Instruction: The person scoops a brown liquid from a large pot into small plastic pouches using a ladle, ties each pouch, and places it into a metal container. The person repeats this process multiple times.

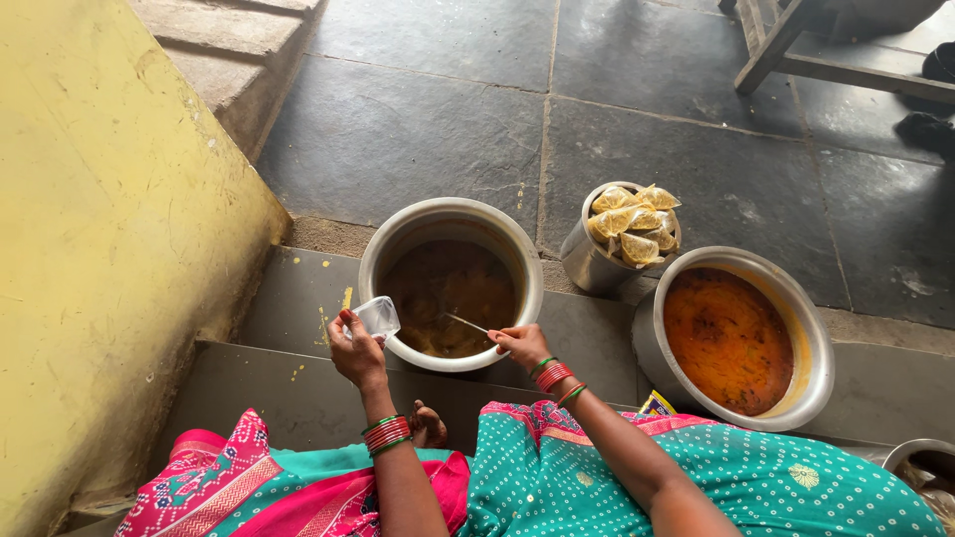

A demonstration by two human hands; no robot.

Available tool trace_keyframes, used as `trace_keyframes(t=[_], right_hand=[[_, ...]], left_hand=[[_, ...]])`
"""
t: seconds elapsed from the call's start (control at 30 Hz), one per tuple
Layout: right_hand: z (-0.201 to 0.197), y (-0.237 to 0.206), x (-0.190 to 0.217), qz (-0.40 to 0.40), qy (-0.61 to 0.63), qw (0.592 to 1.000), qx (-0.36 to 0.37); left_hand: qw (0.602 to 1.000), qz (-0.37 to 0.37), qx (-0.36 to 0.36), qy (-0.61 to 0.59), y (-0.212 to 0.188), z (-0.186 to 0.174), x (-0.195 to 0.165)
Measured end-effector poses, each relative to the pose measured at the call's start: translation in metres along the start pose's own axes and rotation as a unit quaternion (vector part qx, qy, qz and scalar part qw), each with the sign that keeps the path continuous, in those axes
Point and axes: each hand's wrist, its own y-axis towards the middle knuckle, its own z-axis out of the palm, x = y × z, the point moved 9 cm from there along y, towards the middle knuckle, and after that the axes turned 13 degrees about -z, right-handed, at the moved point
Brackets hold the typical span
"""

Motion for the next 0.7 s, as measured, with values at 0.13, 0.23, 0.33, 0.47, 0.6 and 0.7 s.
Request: trace_keyframes(t=[0.13, 0.23, 0.33, 0.47, 0.6, 0.7], right_hand=[[0.008, -0.018, -0.009, 0.115, 0.239, 0.964, 0.036], [0.005, -0.029, -0.005, 0.129, 0.276, 0.951, 0.045], [-0.008, -0.032, 0.0, 0.115, 0.283, 0.952, 0.036], [-0.034, -0.031, 0.003, 0.089, 0.299, 0.95, 0.026], [-0.063, -0.031, 0.012, 0.049, 0.289, 0.956, 0.019], [-0.089, -0.035, 0.031, 0.018, 0.276, 0.961, 0.007]], left_hand=[[0.999, 0.003, -0.021, -0.024, -0.004, -0.009, -0.004], [0.998, 0.003, -0.033, -0.044, -0.008, -0.011, -0.004], [0.997, 0.021, -0.037, -0.058, -0.011, -0.004, -0.004], [0.996, 0.025, -0.001, -0.087, -0.013, 0.016, 0.001], [0.99, 0.025, 0.054, -0.129, -0.015, 0.037, 0.003], [0.99, -0.006, 0.09, -0.112, -0.017, 0.056, 0.011]])
